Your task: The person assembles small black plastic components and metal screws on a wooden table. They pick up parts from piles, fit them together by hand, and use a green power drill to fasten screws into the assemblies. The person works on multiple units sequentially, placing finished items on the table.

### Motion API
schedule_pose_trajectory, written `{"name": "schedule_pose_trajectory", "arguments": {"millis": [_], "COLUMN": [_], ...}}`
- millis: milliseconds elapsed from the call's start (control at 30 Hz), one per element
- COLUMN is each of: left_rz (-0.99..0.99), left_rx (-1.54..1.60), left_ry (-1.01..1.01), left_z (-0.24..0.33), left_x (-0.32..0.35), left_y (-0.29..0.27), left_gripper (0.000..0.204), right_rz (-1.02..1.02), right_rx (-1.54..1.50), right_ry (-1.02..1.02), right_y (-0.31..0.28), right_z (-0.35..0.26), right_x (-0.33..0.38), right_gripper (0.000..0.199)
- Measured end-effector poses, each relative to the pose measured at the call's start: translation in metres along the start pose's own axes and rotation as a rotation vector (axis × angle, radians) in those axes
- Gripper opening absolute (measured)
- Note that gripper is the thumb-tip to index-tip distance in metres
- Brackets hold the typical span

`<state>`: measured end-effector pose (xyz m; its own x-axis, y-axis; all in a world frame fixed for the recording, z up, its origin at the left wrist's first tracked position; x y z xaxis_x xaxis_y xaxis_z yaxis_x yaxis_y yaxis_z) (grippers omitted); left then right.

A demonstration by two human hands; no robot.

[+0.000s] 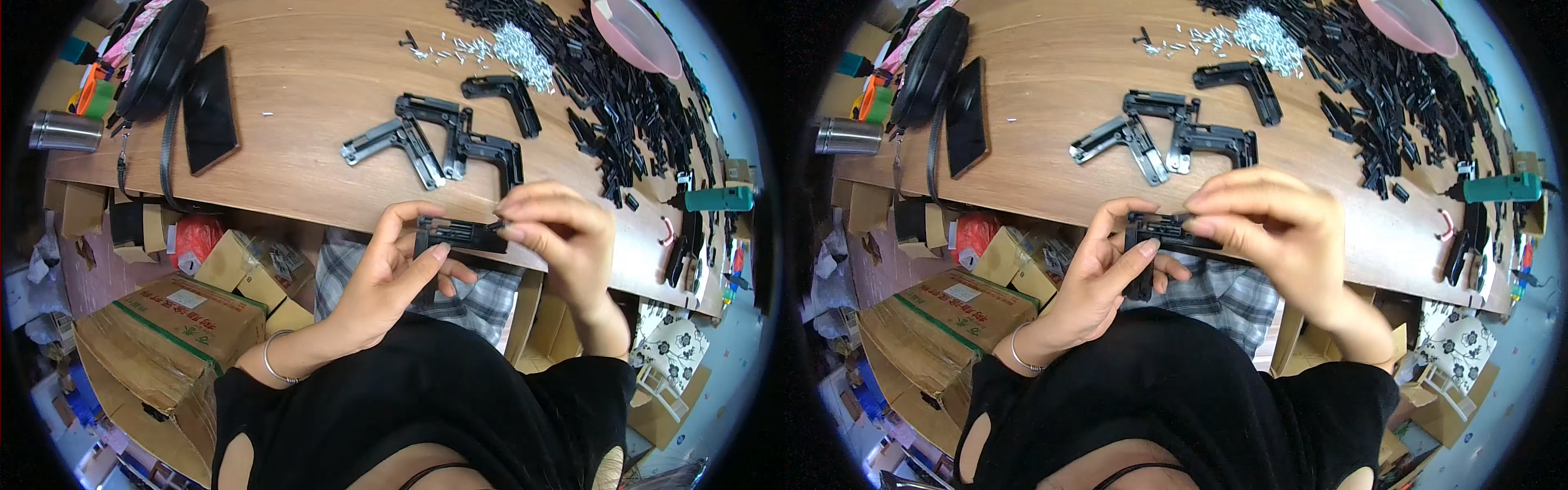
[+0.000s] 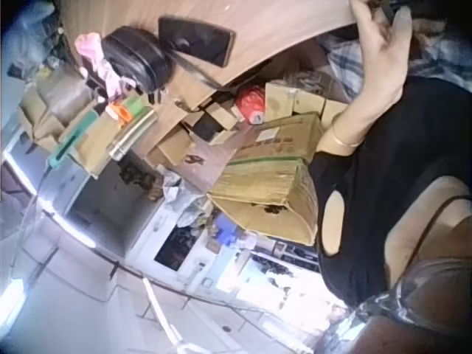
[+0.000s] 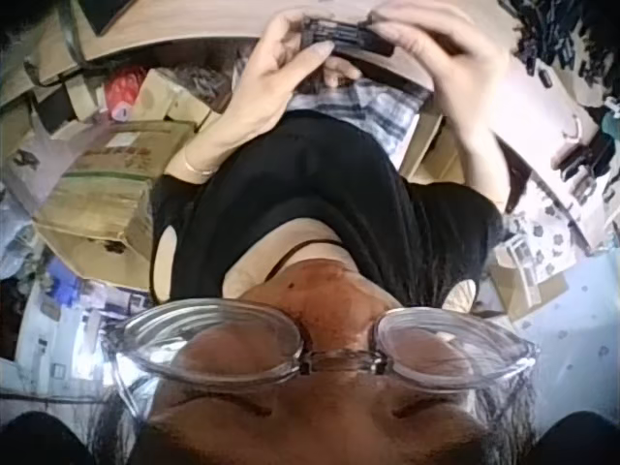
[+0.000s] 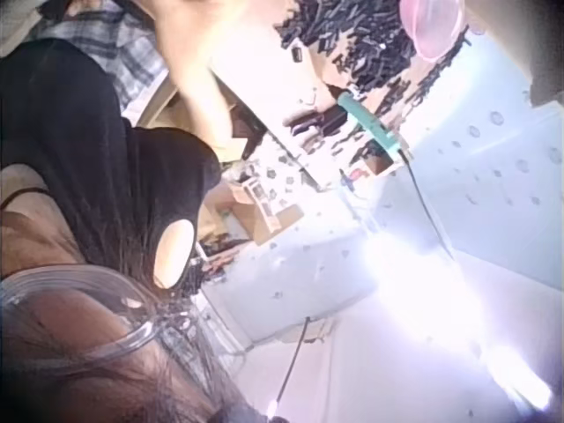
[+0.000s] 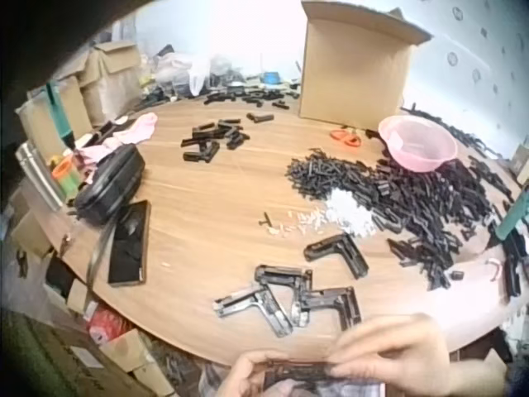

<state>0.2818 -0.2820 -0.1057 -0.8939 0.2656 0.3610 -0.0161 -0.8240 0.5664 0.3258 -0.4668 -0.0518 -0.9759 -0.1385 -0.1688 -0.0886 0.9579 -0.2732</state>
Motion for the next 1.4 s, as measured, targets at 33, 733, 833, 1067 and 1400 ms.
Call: {"name": "schedule_pose_trajectory", "arguments": {"millis": [33,733,833,1067,1400], "left_rz": [-0.015,-0.093,-0.061,-0.083,-0.392], "left_rx": [-0.028,-0.516,-0.603,-0.809,-0.710], "left_ry": [0.025,0.368,0.510,0.884,0.831], "left_z": [-0.006,-0.036,-0.035,-0.038,-0.035], "left_x": [0.000,0.014,0.012,0.004,0.006], "left_y": [0.003,0.041,0.047,0.054,0.053], "left_gripper": [0.031,0.035,0.032,0.029,0.051], "right_rz": [0.023,0.243,0.255,0.304,-0.164], "right_rx": [0.107,0.202,0.205,-0.179,-1.286], "right_ry": [-0.136,-0.360,-0.301,-0.162,0.614], "right_y": [-0.002,-0.023,-0.027,-0.026,-0.018], "right_z": [0.001,0.027,0.022,0.033,0.056], "right_x": [0.011,0.081,0.086,0.095,0.101], "right_gripper": [0.017,0.023,0.021,0.038,0.015]}}
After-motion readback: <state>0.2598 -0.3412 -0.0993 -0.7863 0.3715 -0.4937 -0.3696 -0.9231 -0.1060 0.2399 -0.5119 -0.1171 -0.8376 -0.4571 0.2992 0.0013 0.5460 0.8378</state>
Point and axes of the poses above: each hand's wrist, its own x-axis away from the middle knuckle, its own y-axis out of the palm, z = x × y, the point moved 1 cm from there along -x, towards the middle knuckle, and after that the axes turned 11 degrees about z, right-handed, at the moved point
